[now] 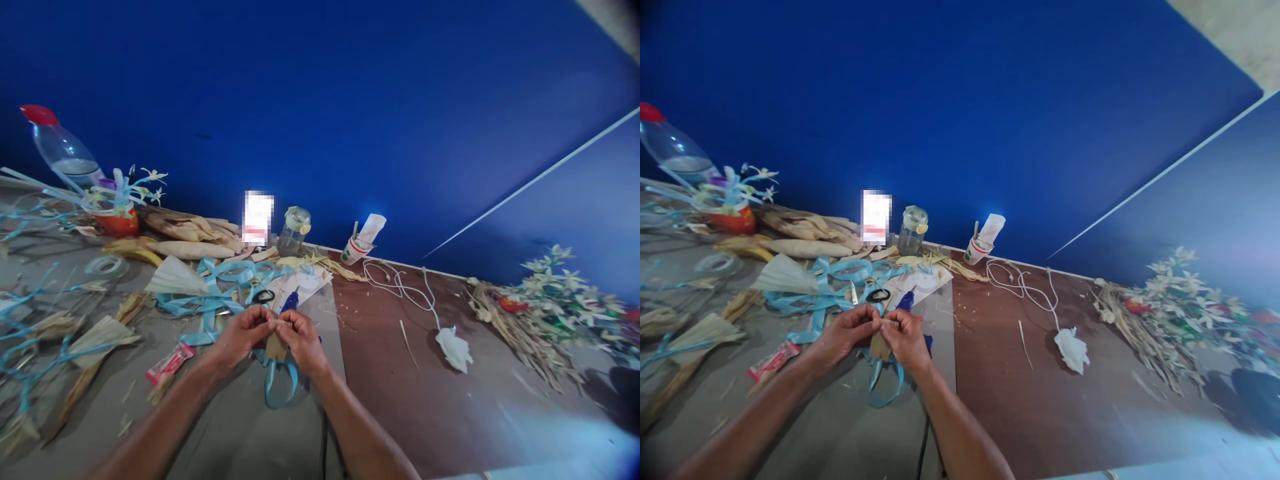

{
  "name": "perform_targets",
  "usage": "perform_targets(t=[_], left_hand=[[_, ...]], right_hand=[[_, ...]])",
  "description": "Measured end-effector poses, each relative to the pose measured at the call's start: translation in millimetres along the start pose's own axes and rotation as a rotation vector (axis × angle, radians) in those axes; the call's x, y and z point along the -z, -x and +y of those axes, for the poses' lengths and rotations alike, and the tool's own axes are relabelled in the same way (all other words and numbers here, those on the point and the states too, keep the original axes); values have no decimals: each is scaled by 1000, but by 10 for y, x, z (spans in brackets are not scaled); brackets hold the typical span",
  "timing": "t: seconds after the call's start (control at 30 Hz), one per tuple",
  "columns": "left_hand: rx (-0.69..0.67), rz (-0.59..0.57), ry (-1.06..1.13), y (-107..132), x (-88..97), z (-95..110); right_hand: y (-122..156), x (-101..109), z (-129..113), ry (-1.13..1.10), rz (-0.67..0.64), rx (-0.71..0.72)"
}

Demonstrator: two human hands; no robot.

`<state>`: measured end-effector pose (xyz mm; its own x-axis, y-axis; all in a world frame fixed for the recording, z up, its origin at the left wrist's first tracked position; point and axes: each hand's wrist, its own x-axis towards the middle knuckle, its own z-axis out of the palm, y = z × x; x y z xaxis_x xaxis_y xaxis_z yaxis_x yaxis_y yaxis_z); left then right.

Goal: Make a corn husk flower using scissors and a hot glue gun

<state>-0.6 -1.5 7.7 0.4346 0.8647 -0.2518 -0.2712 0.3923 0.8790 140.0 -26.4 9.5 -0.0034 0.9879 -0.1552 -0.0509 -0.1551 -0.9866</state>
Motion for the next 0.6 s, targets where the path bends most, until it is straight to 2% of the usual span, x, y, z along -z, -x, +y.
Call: perform_targets(t=[0.27,0.6], left_hand=[[16,-37,4,1,22,-24],[77,-62,55,17,70,-12]], right_hand=[[-6,-1,7,12,12,-29],[-25,-16,68,-230,-39,-152]])
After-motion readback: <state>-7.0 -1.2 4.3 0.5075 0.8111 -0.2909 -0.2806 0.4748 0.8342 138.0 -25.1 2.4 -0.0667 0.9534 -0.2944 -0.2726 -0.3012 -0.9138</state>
